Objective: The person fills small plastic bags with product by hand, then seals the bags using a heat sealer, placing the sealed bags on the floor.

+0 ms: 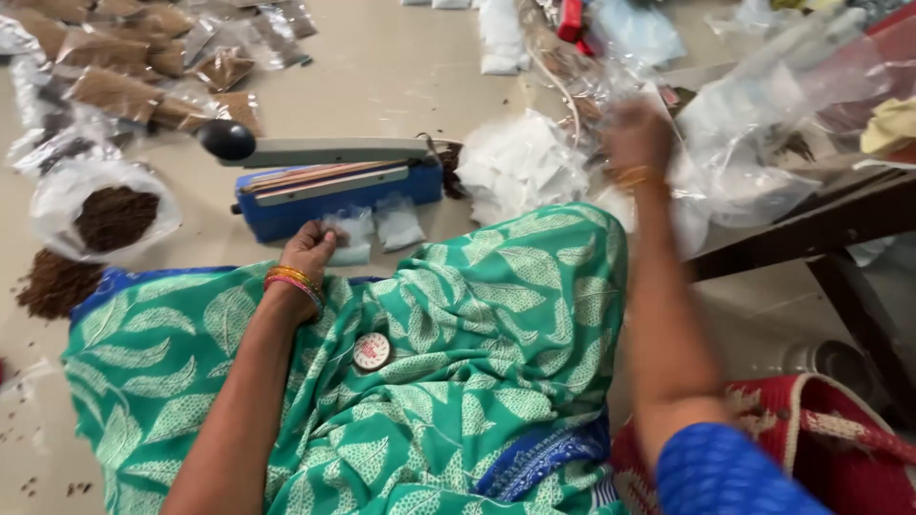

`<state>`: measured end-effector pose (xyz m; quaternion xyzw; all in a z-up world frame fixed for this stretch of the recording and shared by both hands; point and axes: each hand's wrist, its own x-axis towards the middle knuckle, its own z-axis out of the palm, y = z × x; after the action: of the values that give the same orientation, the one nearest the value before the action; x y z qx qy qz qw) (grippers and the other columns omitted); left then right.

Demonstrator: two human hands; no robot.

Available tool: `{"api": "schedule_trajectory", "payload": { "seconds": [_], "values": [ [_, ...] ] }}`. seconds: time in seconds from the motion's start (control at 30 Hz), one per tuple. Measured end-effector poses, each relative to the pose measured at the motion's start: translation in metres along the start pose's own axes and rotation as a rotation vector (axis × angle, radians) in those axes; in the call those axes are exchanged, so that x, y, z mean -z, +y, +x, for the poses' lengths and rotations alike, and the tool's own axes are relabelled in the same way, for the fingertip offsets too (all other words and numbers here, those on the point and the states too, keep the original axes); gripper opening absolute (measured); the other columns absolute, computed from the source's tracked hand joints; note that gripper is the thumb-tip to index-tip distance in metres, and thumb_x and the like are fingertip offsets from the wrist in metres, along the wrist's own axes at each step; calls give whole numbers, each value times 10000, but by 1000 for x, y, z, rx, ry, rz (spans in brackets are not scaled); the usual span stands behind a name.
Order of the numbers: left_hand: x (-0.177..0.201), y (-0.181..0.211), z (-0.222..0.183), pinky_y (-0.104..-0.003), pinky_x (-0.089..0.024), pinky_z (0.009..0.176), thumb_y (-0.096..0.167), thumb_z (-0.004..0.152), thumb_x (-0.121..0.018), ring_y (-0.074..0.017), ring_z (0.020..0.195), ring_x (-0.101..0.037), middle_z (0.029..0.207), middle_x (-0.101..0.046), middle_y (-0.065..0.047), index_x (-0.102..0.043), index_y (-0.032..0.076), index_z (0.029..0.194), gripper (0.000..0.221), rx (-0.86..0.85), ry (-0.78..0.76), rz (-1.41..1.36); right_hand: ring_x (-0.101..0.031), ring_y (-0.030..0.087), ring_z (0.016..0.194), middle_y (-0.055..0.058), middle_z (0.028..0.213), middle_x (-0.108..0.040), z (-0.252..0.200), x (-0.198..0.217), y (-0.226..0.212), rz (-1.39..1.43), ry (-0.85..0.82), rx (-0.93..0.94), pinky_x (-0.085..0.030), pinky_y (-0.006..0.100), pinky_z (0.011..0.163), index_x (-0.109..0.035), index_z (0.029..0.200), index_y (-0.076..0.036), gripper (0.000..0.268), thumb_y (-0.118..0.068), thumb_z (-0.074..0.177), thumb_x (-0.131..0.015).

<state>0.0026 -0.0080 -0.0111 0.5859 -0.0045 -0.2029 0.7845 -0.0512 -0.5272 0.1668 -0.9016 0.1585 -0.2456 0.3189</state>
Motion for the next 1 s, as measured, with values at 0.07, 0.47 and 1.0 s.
{"api": "schedule_trajectory", "payload": {
  "seconds": [0.07, 0.47, 1.0],
  "values": [
    [-3, -1, 8, -290, -462, 909, 151, 1058, -610, -138, 949, -589, 1025, -688, -15, -667, 73, 1059, 97, -54, -35, 121, -729, 328, 783, 189, 887, -723, 25, 74, 7, -226, 106, -181, -565, 453, 706, -706, 1086, -60, 189, -219, 1008, -640],
    [1, -13, 18, -331, -488, 941, 104, 1014, -583, -193, 1026, -641, 1045, -715, -67, -681, 51, 1030, 113, -10, -56, 492, -499, 477, 1243, 349, 1432, -406, 66, 123, 202, -834, -33, -810, -380, 627, 993, -311, 1421, 140, 1252, -505, 587, -986],
    [-14, 10, -2, -375, -543, 868, 322, 942, -727, -224, 951, -723, 1042, -777, -101, -773, 131, 1109, 258, 99, 206, 813, -739, 360, 897, 216, 996, -766, 67, 120, 201, -1081, -471, -126, -599, 461, 822, -769, 889, -25, 357, -378, 877, -717]
  ]
}}
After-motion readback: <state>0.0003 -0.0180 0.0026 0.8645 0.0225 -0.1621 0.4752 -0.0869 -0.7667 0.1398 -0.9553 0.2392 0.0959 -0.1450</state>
